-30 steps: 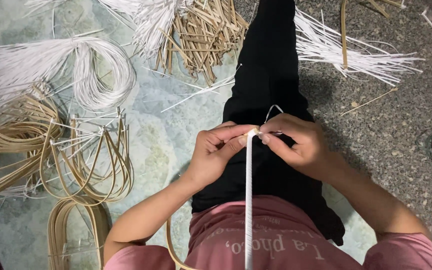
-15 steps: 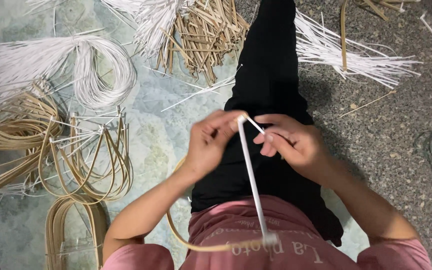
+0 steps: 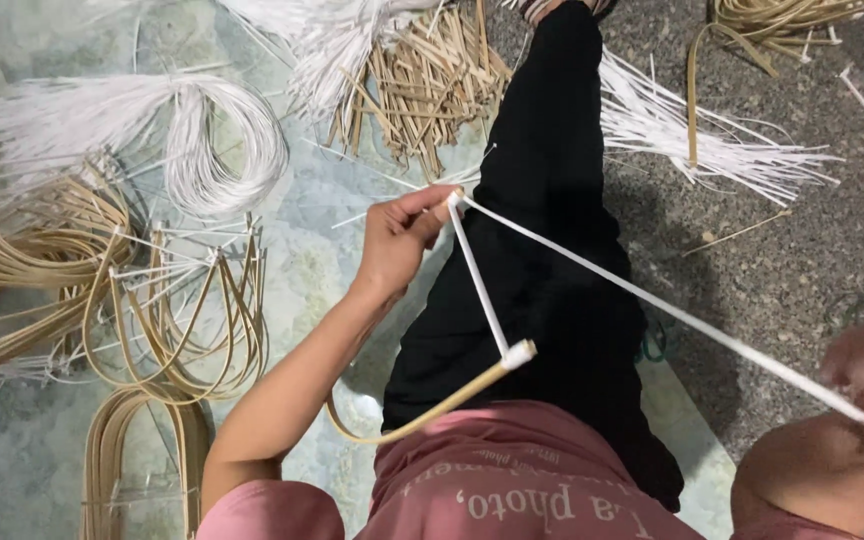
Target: Wrapping white plastic strips around bamboo arch frames to secure components.
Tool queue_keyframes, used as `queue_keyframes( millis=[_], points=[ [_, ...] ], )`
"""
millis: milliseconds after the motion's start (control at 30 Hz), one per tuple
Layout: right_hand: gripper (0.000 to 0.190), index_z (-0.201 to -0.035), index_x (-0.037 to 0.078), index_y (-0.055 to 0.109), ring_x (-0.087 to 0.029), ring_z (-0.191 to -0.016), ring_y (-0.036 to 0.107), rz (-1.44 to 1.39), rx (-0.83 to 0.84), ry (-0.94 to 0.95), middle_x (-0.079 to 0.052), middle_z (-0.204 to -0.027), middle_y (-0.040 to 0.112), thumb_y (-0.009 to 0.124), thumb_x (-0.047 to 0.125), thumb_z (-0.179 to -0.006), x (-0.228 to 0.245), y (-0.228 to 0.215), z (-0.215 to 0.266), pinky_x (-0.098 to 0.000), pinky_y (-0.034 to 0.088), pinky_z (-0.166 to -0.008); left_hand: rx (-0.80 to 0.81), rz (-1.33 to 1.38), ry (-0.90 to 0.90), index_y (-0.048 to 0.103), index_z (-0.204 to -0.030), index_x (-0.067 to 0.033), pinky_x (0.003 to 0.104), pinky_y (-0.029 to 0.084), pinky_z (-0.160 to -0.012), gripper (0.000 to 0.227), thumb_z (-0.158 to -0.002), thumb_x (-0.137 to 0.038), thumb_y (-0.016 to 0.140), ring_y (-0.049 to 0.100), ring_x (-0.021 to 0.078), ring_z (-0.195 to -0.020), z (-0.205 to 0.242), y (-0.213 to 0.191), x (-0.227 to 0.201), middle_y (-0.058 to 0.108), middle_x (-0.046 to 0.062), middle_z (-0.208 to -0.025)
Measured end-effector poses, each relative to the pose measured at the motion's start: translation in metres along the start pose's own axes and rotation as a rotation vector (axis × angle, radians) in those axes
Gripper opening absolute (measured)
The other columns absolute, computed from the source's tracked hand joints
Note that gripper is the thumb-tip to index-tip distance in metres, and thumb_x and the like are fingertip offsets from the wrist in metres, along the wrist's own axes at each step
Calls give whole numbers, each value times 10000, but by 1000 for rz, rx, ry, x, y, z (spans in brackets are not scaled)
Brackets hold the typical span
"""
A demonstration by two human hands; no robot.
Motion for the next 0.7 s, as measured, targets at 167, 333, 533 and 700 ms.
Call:
queue_keyframes(
  millis=[167, 333, 533, 700],
  points=[
    [410, -1052, -31, 653, -255, -818, 742, -312, -285, 268, -136, -952, 712, 678, 371, -978, -17, 34, -48, -412, 623, -689, 45, -52, 14, 796, -1158, -40, 209, 350, -552, 196, -982, -87, 721, 437, 25, -622, 20, 16, -14, 652, -63, -780],
    [99, -969, 46, 759, -97, -644, 657, -294, -222, 718, -44, -882, 692, 714, 110, -908, -36, 82, -141, -245, 500, -537, 165, -169, 188, 761, -1200, -40, 215, 432, -709, 220, -1003, -42, 664, 531, 58, -779, 31, 31, -35, 673, -20, -892],
    [111, -945, 44, 742, -51, -717, 638, -371, -320, 806, -15, -840, 699, 781, 145, -920, -57, 99, -143, -230, 515, -618, 171, -221, 224, 750, -1207, -32, 233, 456, -755, 221, -1005, -34, 661, 565, 91, -816, 41, 39, -50, 655, 16, -875],
    [121, -949, 45, 717, -41, -763, 664, -282, -368, 750, -7, -874, 698, 782, 144, -923, -53, 95, -148, -214, 542, -658, 184, -209, 200, 744, -1214, -30, 228, 457, -754, 225, -1009, -33, 652, 566, 85, -825, 44, 40, -53, 654, 18, -896]
  ],
)
Point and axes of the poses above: each hand's wrist, its own z-axis away from the middle knuckle, its own y-axis out of the palm, x = y × z, the point moved 5 cm from there along -z, towards the middle knuckle
